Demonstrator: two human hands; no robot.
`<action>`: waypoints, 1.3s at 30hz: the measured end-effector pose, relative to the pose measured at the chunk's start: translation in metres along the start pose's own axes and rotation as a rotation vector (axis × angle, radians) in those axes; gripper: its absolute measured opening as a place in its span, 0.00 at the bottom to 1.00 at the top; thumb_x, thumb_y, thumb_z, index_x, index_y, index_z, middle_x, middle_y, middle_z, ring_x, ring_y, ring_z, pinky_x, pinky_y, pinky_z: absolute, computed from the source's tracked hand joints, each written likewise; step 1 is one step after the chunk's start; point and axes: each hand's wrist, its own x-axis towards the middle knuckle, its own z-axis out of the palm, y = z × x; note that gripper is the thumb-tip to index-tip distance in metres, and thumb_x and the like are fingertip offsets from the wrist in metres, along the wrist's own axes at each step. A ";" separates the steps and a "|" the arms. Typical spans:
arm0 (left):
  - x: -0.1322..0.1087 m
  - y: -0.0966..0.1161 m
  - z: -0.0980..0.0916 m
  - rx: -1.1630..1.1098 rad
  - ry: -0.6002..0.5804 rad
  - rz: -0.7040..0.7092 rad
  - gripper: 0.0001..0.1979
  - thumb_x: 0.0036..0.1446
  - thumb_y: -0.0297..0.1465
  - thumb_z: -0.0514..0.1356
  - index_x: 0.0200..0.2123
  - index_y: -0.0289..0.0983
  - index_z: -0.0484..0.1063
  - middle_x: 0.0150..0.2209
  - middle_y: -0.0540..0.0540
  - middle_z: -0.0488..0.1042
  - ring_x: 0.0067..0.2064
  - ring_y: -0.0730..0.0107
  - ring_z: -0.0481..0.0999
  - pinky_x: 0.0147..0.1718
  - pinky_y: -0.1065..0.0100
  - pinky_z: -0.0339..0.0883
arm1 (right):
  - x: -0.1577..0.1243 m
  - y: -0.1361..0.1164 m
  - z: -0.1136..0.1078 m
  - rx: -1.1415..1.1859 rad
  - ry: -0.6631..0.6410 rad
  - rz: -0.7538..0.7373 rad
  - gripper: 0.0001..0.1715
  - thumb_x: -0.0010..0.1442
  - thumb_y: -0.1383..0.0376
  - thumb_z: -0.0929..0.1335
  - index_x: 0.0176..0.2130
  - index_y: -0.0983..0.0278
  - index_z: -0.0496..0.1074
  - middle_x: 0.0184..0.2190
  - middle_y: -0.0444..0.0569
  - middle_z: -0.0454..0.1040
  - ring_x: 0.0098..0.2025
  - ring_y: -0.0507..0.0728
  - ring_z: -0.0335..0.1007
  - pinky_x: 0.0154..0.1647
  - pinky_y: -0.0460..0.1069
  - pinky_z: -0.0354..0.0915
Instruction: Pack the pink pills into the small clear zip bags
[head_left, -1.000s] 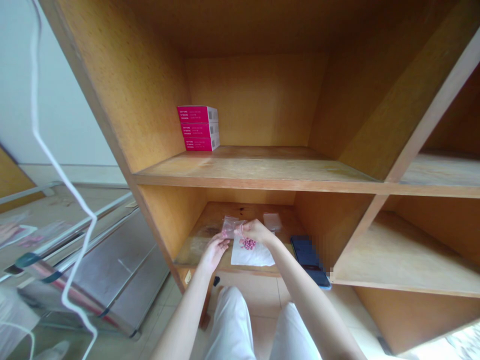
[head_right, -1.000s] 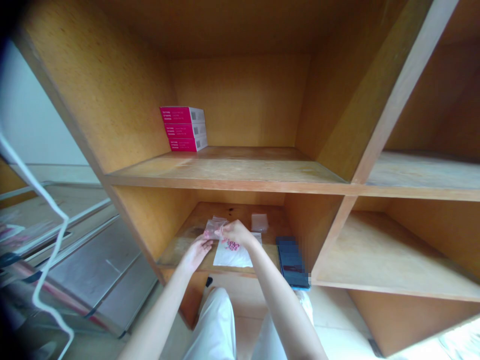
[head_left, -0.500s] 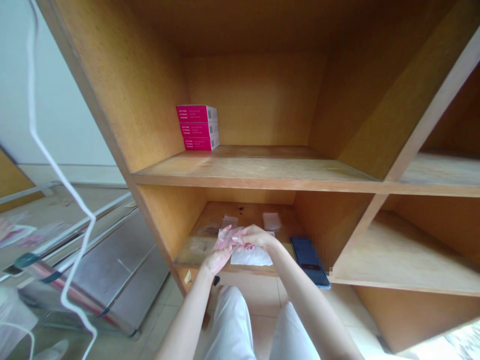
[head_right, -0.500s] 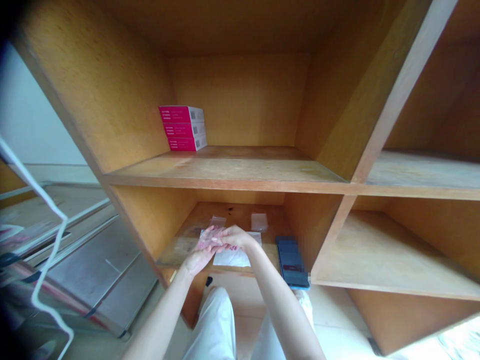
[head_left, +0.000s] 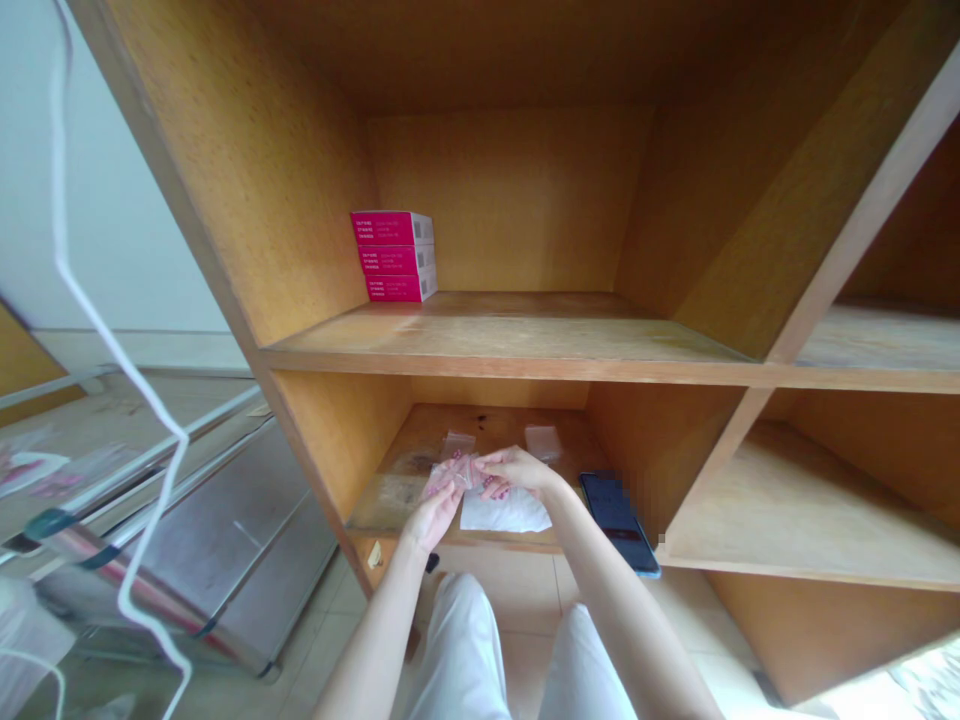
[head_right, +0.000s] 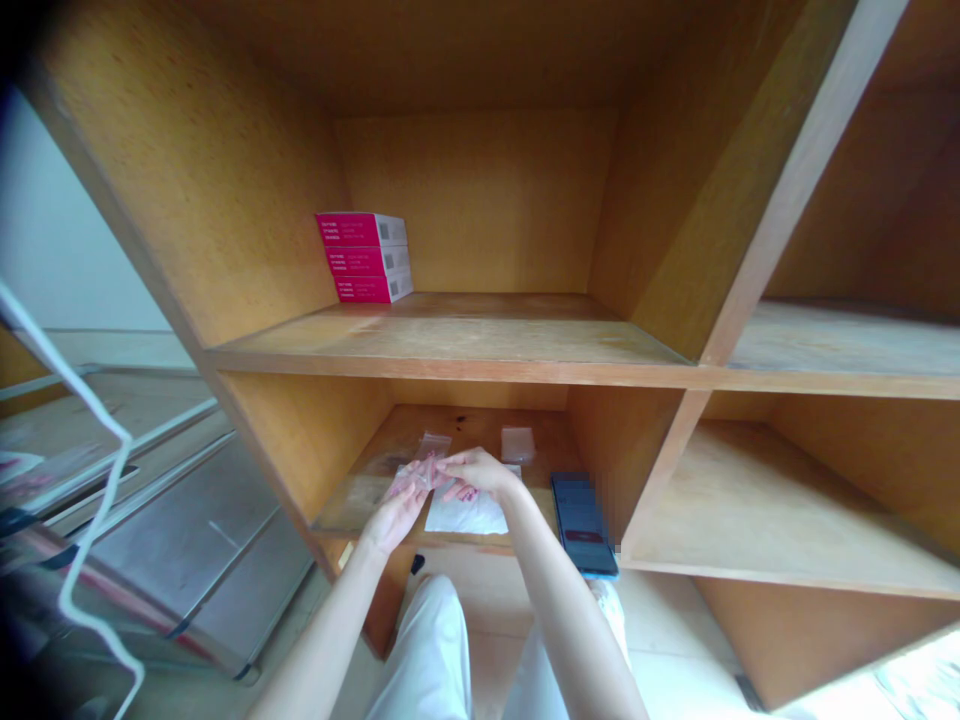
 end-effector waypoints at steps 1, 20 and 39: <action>0.000 0.000 -0.002 -0.009 0.014 0.000 0.17 0.48 0.23 0.60 0.43 0.38 0.66 0.52 0.44 0.66 0.57 0.66 0.59 0.56 0.65 0.51 | -0.001 0.002 -0.004 0.039 0.024 -0.005 0.22 0.49 0.54 0.68 0.40 0.65 0.72 0.30 0.51 0.76 0.23 0.53 0.71 0.22 0.45 0.64; 0.002 -0.001 -0.011 -0.030 0.046 -0.028 0.17 0.48 0.20 0.58 0.44 0.35 0.65 0.53 0.40 0.64 0.56 0.63 0.60 0.55 0.64 0.53 | 0.044 0.084 0.011 0.155 0.974 -0.250 0.38 0.58 0.51 0.41 0.57 0.64 0.54 0.53 0.50 0.63 0.56 0.54 0.56 0.52 0.50 0.54; 0.012 -0.007 -0.003 0.068 0.026 -0.106 0.17 0.46 0.19 0.60 0.42 0.35 0.65 0.50 0.40 0.67 0.53 0.63 0.65 0.52 0.64 0.58 | 0.049 0.100 0.018 0.282 0.981 -0.193 0.33 0.60 0.57 0.42 0.58 0.63 0.51 0.57 0.48 0.56 0.58 0.50 0.51 0.56 0.50 0.50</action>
